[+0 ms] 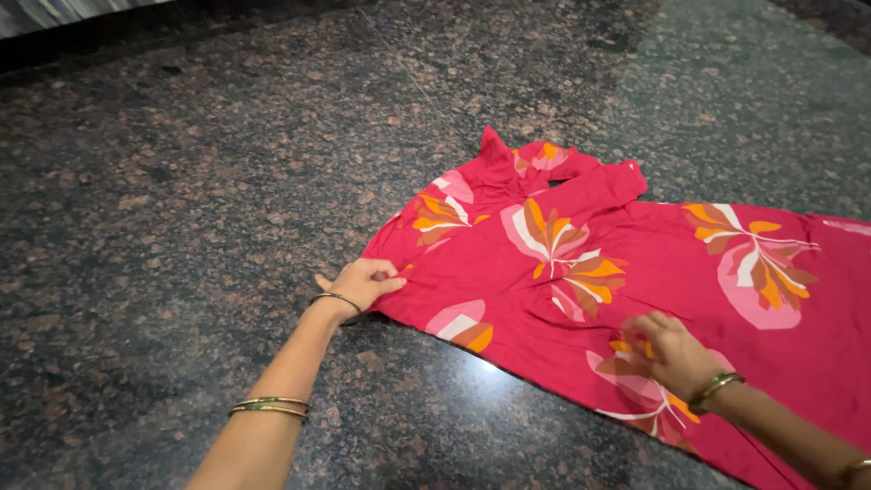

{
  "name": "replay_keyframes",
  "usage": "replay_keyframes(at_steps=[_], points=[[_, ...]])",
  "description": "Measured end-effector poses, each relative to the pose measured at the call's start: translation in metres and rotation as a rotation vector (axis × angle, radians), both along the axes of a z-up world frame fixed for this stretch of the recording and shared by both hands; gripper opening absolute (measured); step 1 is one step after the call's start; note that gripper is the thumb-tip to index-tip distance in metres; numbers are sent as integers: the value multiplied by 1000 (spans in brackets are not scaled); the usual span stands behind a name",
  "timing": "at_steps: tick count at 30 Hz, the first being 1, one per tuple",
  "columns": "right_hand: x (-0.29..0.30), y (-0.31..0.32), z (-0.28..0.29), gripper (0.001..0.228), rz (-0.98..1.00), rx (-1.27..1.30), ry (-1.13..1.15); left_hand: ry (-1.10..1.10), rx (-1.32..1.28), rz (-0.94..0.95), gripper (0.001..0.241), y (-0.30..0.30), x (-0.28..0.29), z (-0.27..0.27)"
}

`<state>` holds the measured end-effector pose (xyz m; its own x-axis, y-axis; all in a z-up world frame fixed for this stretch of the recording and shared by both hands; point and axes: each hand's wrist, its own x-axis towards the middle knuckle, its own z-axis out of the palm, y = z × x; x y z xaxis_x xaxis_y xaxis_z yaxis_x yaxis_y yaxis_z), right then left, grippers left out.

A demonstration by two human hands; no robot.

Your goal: The person folds a green floral shirt and a red floral shirt on the floor. They smooth the fabric, fold the sleeves and body, and place the finished green shirt on a pile of other clothes before starting the red one.

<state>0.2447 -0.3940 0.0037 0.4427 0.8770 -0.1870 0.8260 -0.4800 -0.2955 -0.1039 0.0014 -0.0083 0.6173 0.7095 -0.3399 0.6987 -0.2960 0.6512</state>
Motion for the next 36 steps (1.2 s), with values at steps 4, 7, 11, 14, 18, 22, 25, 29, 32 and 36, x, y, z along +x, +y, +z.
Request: replay_keyframes(at_steps=[4, 7, 11, 14, 18, 22, 25, 29, 32, 36], points=[[-6, 4, -39, 68, -173, 139, -80, -519, -353, -119, 24, 12, -17, -8], [-4, 4, -44, 60, -206, 30, -113, -488, -350, -159, 23, 18, -44, -12], [-1, 2, -42, 44, -224, -52, -95, -113, 42, -191, 24, -12, -60, -13], [0, 6, -41, 39, -211, -65, -96, 41, 231, -158, 31, -33, -58, -6], [-2, 9, -34, 32, -174, -147, -130, -3, 456, -144, 30, -45, -57, 5], [-18, 15, -19, 35, -145, -189, -161, -1, 850, -202, 34, -54, -53, 3], [-50, 23, -10, 57, -7, -16, -357, -51, 1103, -220, 37, -70, -39, -6], [-104, 35, -6, 53, 384, 190, -313, -321, 772, -274, 43, -116, 3, -20], [-135, 44, -4, 76, 570, 254, -263, -227, 549, -30, 87, -158, 38, -20], [-126, 21, -1, 89, 516, 55, -256, 275, 345, -130, 107, -167, 45, -17]])
